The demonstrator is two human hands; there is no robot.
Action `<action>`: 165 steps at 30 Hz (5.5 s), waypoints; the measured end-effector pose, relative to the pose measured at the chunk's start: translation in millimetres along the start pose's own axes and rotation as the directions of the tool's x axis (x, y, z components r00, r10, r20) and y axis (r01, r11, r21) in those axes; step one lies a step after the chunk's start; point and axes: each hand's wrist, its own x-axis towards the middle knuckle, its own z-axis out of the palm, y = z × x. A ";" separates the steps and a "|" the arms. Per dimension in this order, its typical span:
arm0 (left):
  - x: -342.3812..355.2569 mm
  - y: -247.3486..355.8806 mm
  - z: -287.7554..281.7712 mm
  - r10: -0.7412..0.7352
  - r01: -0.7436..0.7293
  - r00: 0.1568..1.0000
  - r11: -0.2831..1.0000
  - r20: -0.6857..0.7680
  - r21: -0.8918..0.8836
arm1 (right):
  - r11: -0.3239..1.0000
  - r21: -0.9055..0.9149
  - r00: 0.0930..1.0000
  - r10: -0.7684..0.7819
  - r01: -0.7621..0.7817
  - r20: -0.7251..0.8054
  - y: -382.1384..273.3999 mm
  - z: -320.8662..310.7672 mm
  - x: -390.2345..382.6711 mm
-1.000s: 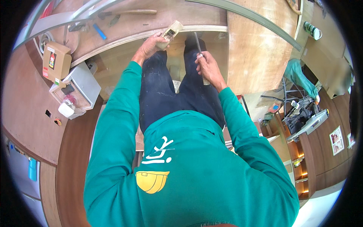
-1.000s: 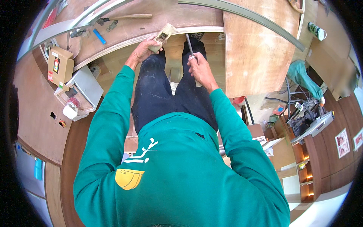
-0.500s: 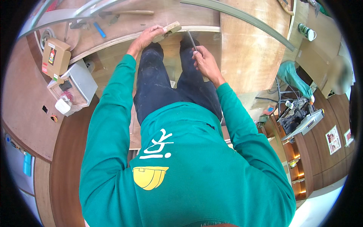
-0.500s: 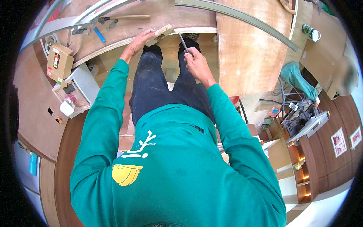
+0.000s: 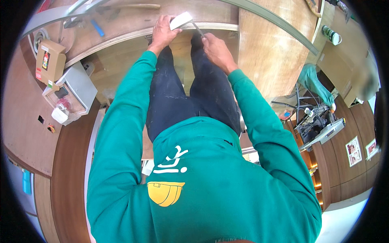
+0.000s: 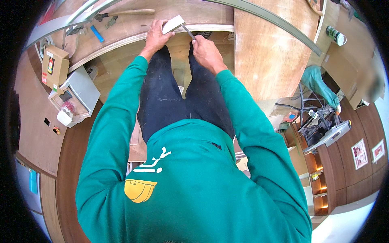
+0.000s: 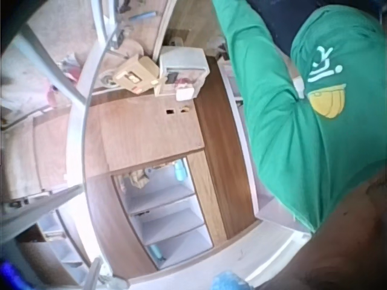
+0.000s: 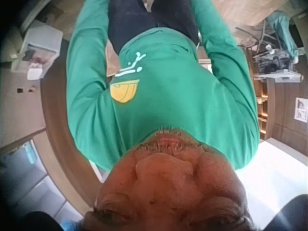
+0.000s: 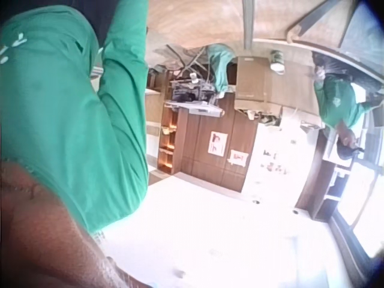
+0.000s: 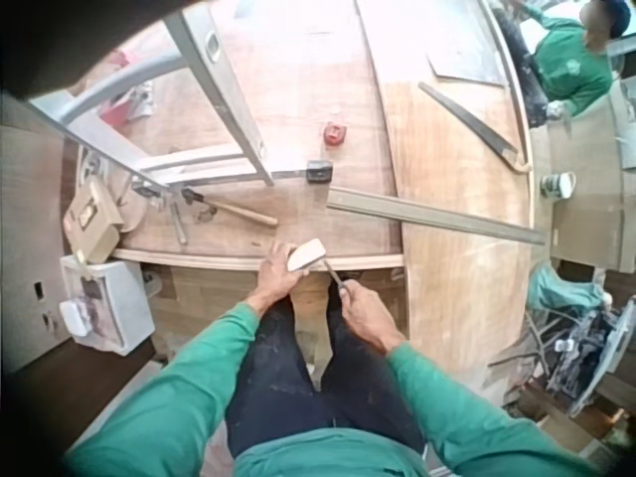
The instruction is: The person measures a curved wooden cabinet structure using a tape measure and marks it with a pencil. They then use a hammer to drive a small wooden block into the cabinet frame.
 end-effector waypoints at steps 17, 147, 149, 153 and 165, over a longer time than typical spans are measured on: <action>43.7 -32.5 36.1 -0.127 0.115 0.987 0.985 0.096 0.125 | 0.981 -0.136 0.982 -0.154 0.138 -0.111 3.2 29.0 92.3; 46.8 -57.6 54.9 0.121 -0.093 0.941 0.990 -0.316 0.102 | 0.883 -0.455 0.987 -0.152 0.112 -0.050 -2.9 88.5 143.9; 46.9 -58.3 54.4 0.131 -0.105 0.941 0.989 -0.312 0.100 | 0.869 -0.479 0.986 -0.163 0.123 -0.043 -2.7 88.0 144.2; 47.0 -58.9 55.2 0.135 -0.104 0.943 0.988 -0.305 0.118 | 0.868 -0.482 0.983 -0.173 0.124 -0.059 -2.7 90.0 145.6; 46.1 -70.1 57.4 0.106 -0.101 0.968 0.994 -0.229 0.034 | 0.814 -0.553 0.970 -0.241 0.178 -0.042 -8.0 93.1 157.7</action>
